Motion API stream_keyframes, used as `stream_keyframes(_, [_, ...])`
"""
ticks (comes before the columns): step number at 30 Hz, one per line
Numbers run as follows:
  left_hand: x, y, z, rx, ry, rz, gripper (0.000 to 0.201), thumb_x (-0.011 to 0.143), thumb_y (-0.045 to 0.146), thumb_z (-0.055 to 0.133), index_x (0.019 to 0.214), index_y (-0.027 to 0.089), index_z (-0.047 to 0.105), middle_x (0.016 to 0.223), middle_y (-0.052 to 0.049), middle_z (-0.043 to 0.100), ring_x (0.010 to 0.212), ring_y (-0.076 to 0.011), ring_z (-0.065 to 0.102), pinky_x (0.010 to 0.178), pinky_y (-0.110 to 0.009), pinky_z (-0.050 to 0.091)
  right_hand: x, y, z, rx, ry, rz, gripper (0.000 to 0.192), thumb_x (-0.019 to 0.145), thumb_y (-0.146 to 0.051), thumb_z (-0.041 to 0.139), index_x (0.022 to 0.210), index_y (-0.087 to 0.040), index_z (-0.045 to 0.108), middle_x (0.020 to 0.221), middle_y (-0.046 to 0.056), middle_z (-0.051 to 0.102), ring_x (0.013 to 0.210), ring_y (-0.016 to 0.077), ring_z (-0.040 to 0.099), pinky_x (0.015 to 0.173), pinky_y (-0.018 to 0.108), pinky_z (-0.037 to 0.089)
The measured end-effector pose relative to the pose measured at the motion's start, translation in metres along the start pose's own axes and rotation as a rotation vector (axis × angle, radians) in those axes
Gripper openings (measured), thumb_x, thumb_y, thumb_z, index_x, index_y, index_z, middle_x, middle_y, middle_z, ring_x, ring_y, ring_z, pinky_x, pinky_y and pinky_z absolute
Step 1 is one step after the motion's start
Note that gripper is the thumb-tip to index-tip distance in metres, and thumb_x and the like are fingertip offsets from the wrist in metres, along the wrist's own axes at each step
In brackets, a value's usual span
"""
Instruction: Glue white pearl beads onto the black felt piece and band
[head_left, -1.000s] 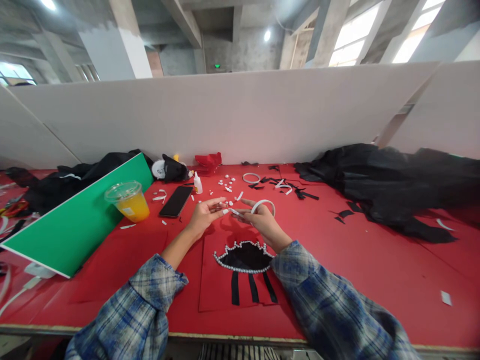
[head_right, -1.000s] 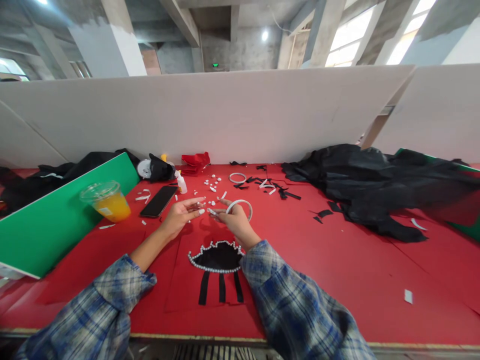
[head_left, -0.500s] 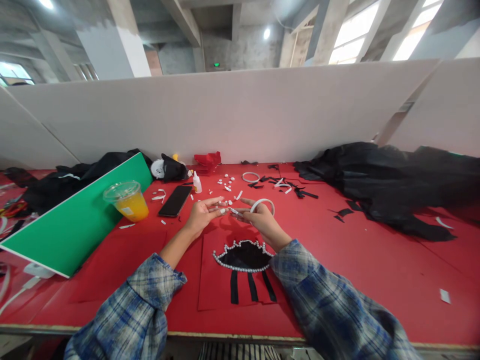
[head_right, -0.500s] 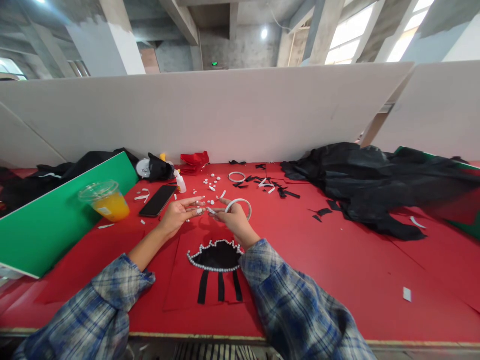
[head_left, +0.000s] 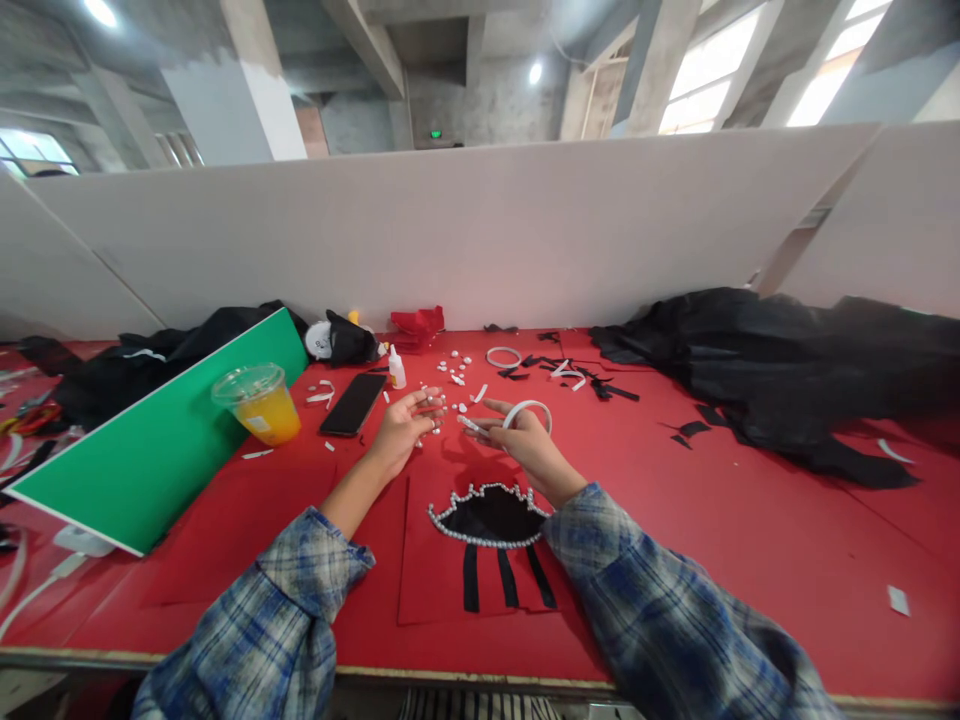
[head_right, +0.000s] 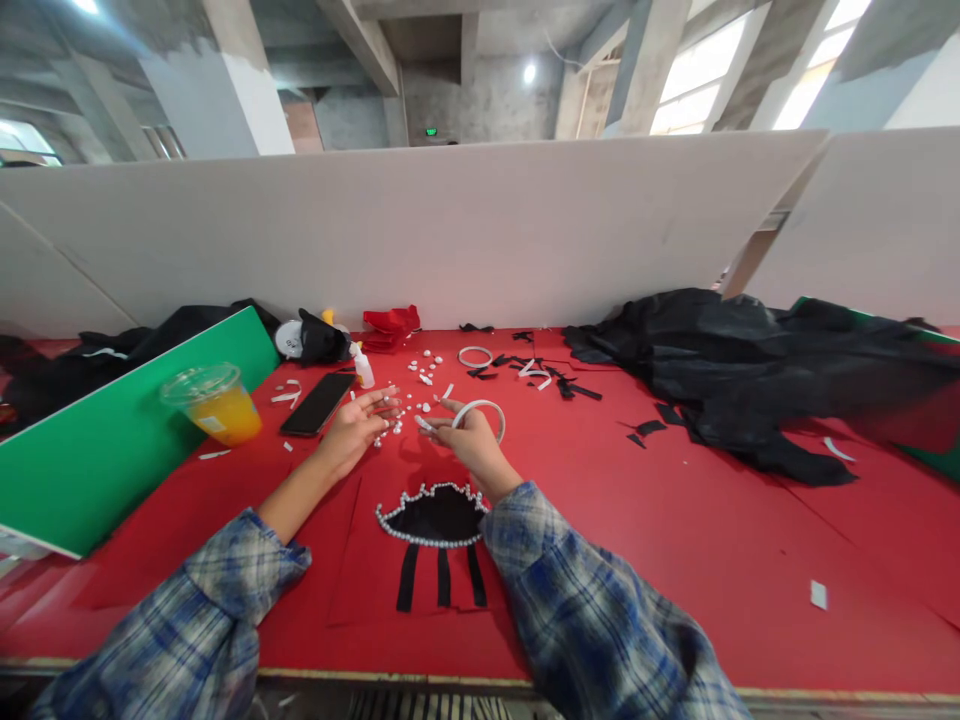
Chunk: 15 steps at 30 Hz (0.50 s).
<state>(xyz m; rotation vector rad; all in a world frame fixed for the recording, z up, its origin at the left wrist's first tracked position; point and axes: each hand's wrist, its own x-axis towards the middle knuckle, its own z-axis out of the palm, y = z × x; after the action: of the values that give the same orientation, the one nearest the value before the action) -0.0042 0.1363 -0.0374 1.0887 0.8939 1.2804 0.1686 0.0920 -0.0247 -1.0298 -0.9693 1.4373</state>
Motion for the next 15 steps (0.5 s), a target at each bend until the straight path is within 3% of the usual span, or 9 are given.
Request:
stream_keyframes(6, [-0.0025,0.0064,0.0007,-0.001,-0.01,-0.057,0.045,0.053,0.002,0.063,0.096,0.014,0.062,0.087,-0.002,0.062,0.07,-0.0104,0.06,0.06,-0.021,0.045,-0.0015,0.0006,-0.0012,-0.004,-0.036,-0.01,0.052,0.071,0.004,0.047,0.121,-0.01,0.044,0.088,0.009,0.072,0.083,0.0171,0.069,0.085,0.032,0.052])
stream_keyframes(15, [0.0001,0.0017,-0.0015,-0.035,-0.031,-0.068,0.031,0.061,0.007,0.063,0.092,0.012,0.063,0.076,0.0,0.062,0.064,-0.0073,0.058,0.064,-0.02,0.046,0.0003,-0.0001,-0.0011,0.009,-0.012,-0.006,0.051,0.07,0.005,0.046,0.118,-0.011,0.045,0.091,0.009,0.071,0.08,0.0165,0.069,0.085,0.032,0.052])
